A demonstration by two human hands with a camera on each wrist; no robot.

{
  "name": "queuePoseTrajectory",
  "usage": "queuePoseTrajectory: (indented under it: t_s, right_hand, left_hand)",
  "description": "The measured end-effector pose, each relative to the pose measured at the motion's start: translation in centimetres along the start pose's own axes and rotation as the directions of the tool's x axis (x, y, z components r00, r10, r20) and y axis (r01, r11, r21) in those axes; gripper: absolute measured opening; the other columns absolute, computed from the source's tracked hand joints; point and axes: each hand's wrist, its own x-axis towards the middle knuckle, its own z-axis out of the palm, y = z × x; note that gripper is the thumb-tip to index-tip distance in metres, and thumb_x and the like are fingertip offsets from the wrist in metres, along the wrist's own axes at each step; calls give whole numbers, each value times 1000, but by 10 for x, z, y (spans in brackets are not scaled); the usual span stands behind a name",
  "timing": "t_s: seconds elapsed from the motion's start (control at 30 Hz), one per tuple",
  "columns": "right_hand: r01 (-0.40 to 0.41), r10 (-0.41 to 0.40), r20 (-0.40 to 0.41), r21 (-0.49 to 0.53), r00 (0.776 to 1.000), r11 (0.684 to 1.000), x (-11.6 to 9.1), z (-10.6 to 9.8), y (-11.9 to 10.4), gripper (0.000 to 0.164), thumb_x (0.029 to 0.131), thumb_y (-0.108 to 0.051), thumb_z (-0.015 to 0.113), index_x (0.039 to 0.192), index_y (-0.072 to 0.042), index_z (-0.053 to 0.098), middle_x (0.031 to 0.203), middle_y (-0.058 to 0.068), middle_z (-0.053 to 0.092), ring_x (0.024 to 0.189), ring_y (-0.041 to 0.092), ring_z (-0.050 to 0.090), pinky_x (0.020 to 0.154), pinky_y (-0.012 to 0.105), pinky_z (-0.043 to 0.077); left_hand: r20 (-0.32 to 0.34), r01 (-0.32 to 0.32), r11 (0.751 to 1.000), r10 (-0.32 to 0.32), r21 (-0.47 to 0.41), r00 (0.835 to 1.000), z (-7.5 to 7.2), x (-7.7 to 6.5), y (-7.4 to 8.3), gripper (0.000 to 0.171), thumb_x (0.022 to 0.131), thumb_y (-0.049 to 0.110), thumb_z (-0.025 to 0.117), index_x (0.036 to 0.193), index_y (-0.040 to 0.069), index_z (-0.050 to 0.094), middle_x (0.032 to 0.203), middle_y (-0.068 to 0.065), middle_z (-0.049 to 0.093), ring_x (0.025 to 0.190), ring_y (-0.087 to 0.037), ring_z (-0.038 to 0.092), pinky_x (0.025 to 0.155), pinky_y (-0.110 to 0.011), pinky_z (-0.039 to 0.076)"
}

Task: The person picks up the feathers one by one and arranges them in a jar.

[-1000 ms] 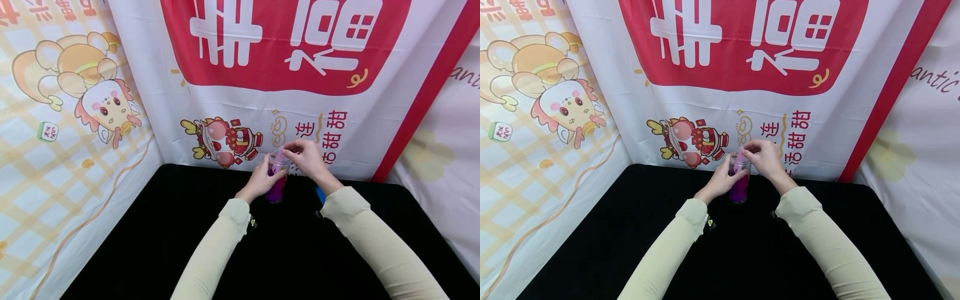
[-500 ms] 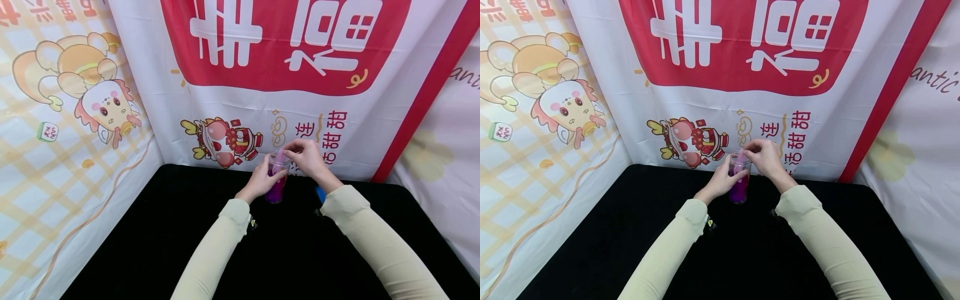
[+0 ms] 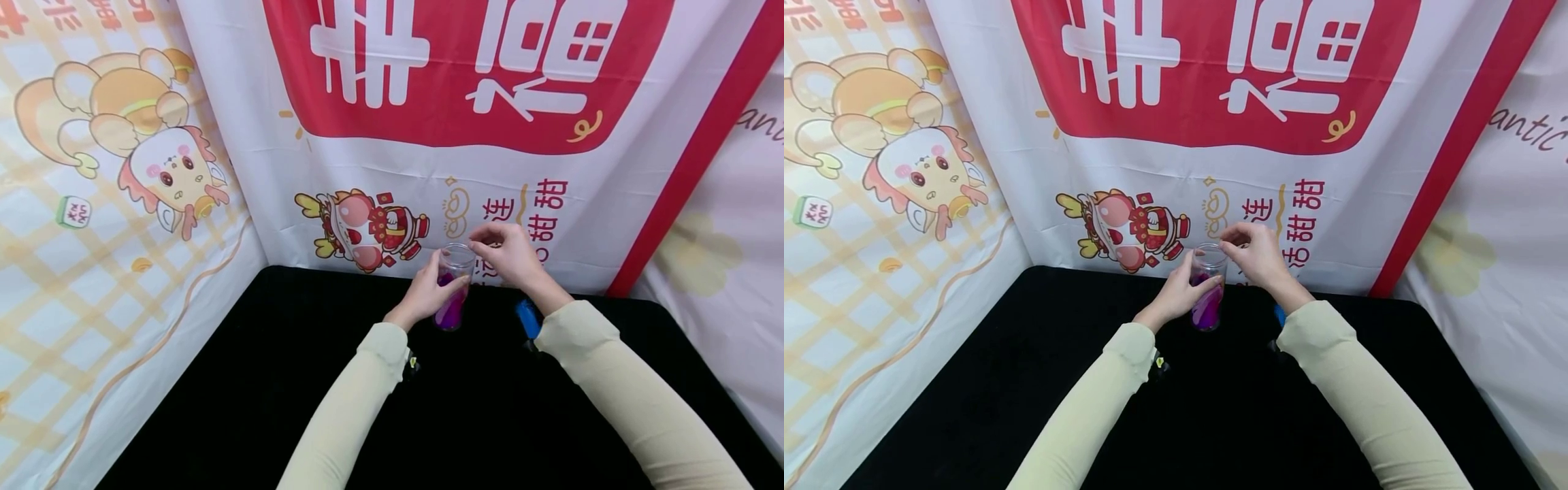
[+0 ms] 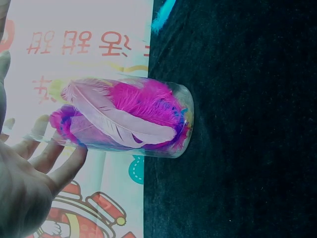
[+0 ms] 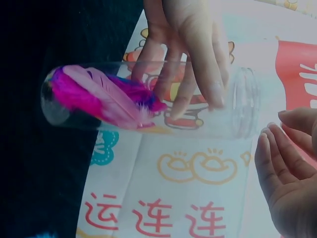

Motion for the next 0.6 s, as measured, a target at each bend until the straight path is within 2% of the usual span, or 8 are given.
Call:
queuePoseTrajectory:
  t_s: [0.27,0.37,0.6]
  right_hand:
    - [-5,6,15,-55,1000,998,-7,-16,7,16,96,-19,75,105,-6,76,98,9,75,88,21,68,71,29,53]
    - [1,1,34,-55,999,999,-11,-20,15,17,96,-17,74,106,-3,75,99,11,75,89,23,69,72,27,53]
    - [-22,25,54,-52,998,998,-23,-24,38,19,96,-14,74,108,0,73,99,16,74,87,26,67,65,22,53]
  left_hand:
    - [-11,-1,999,0,-35,1000,0,1,-1,84,96,53,68,158,13,28,149,-12,51,137,-24,51,114,-40,41]
    - [-19,-3,999,2,-34,1000,0,2,-1,85,95,53,69,158,12,28,149,-13,52,137,-25,52,113,-41,42]
    - [-7,4,999,-4,-41,1000,2,1,0,84,95,54,68,158,13,29,148,-13,52,136,-25,54,112,-39,43]
